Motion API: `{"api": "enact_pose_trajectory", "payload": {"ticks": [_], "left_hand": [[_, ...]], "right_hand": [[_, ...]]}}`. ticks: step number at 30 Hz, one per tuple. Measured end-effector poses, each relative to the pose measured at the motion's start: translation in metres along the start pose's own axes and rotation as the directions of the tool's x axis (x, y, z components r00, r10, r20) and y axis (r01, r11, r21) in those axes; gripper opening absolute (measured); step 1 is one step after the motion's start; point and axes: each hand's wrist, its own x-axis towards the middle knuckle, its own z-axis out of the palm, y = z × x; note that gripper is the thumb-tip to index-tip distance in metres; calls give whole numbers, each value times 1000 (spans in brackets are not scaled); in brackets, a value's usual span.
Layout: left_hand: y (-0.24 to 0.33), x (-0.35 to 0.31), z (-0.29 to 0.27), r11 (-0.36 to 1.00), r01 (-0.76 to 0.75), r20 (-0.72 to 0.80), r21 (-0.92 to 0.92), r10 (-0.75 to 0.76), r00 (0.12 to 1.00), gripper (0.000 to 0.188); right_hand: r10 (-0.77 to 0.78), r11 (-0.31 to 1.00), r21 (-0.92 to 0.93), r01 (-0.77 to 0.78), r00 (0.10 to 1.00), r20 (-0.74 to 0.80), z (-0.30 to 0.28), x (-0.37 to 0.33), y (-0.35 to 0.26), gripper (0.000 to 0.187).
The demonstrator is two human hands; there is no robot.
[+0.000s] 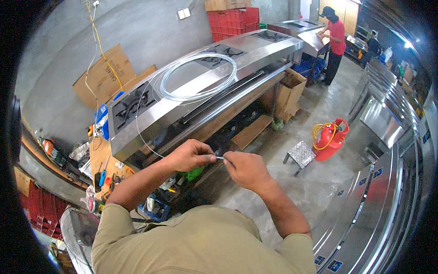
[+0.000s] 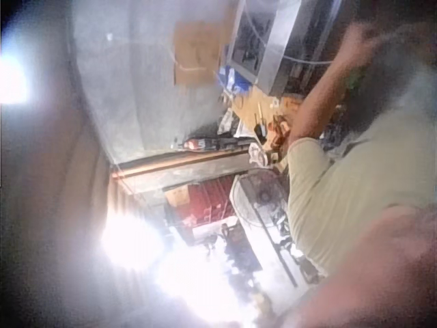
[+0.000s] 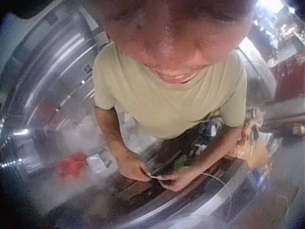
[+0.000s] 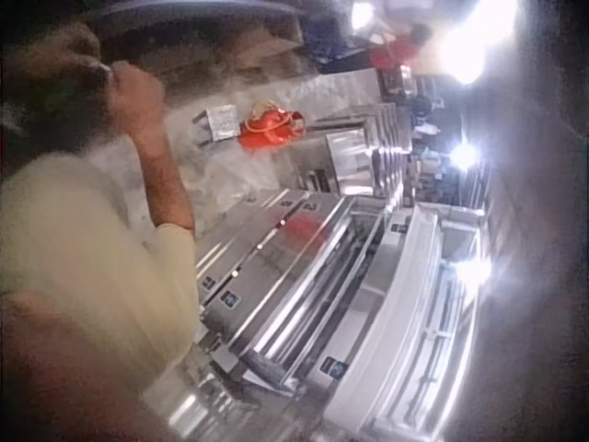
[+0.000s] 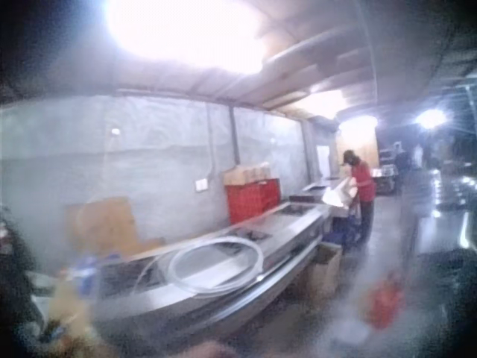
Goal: The person uncoils a roll of thin metal wire on a stainless steel countertop, measures and cuts several short lengths using pliers, and places the cut pieces into a cardboard box. The person then wipes the countertop surface with a cloth.
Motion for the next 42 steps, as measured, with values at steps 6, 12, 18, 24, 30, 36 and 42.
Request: {"api": "enact_pose_trajectory", "payload": {"ticks": [6, 12, 18, 24, 30, 36, 42], "left_hand": [[6, 11, -3, 993, -75, -113, 91, 85, 990, 24], [8, 9, -21, 999, 24, -67, -41, -27, 997, 24], [1, 8, -9, 981, -112, -272, 156, 151, 950, 21], [-11, 7, -11, 999, -35, -242, 22, 39, 970, 21], [-16, -4, -24, 983, -106, -234, 147, 139, 962, 21], [-14, -20, -36, 966, -98, -282, 239, 165, 945, 19], [-10, -20, -24, 950, -119, -474, 290, 250, 844, 17]], "right_hand": [[-170, 982, -104, 161, 982, -85, 13, 19, 20, 8], [-203, 975, -121, 187, 969, -138, 11, 26, 17, 6], [-161, 979, -146, 146, 982, -100, 20, 32, 16, 8], [-218, 970, -109, 215, 976, -13, 26, 43, 21, 7], [-194, 980, -61, 191, 980, -47, 35, 46, 26, 8], [-138, 989, -64, 134, 988, -71, 34, 45, 28, 22], [-104, 993, 23, 115, 957, -272, 49, 51, 25, 19]]}}
